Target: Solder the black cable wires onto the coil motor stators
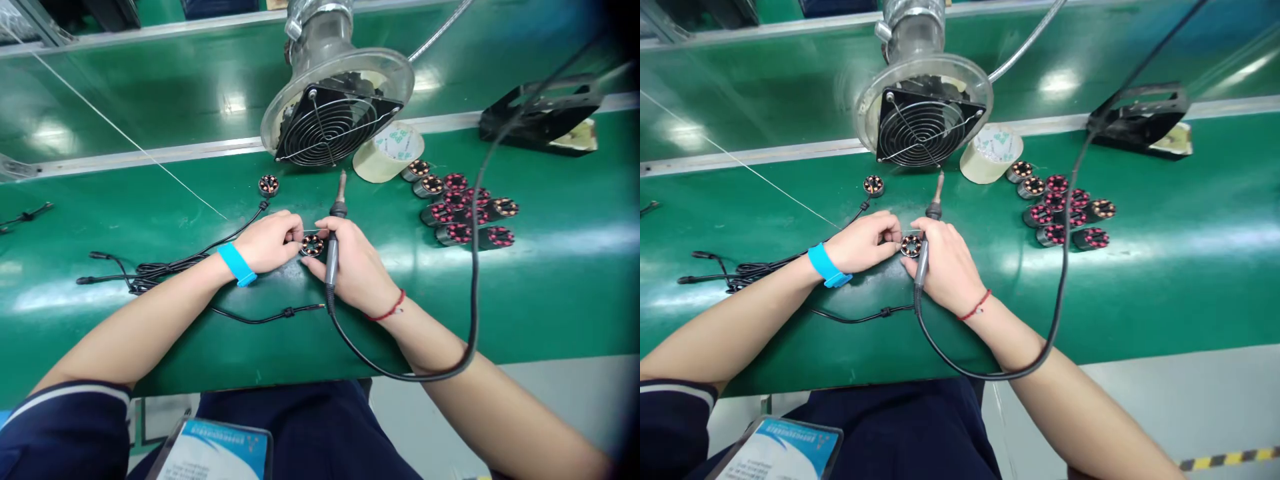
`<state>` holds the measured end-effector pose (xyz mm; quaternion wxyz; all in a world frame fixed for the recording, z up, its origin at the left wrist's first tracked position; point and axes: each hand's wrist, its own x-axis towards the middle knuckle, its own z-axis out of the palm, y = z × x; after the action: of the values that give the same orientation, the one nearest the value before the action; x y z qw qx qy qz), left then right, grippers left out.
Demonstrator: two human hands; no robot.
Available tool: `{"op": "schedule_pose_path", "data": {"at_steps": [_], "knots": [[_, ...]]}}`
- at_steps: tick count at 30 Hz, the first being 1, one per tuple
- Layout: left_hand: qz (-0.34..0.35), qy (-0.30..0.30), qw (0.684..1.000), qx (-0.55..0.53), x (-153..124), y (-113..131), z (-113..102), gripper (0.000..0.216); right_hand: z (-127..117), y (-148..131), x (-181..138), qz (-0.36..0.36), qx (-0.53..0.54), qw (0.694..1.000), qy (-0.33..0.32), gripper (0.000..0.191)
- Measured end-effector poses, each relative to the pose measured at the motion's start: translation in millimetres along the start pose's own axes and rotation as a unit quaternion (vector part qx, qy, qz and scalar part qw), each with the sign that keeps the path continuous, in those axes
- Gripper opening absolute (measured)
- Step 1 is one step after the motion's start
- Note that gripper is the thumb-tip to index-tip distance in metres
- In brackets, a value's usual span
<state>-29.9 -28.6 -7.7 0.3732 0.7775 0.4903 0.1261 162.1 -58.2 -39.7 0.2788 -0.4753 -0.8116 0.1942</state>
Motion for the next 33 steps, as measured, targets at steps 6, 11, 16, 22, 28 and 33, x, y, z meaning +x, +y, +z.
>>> {"op": "schedule_pose_path", "data": {"at_steps": [6,11,16,22,28,33], "knots": [[0.091,0.033,0.995,0.015,-2,2,-4,0.01,6,11,-1,-0.013,0.062,0.998,0.025,0.052],[0.05,0.09,0.991,-0.091,-3,5,-6,0.003,-1,11,-6,-0.009,0.139,0.99,0.026,0.055],[0.106,0.031,0.992,-0.052,-3,5,-4,0.014,-1,7,-7,-0.095,0.129,0.986,0.055,0.051],[0.194,0.026,0.981,0.006,-3,0,-3,0.013,-3,7,-6,-0.129,0.087,0.985,0.071,0.049],[0.203,0.096,0.972,0.066,-2,1,0,0.014,-1,9,-5,-0.092,0.111,0.987,0.078,0.05],[0.07,0.16,0.984,-0.021,0,2,0,0.009,0,13,-6,-0.036,0.145,0.983,0.106,0.054]]}}
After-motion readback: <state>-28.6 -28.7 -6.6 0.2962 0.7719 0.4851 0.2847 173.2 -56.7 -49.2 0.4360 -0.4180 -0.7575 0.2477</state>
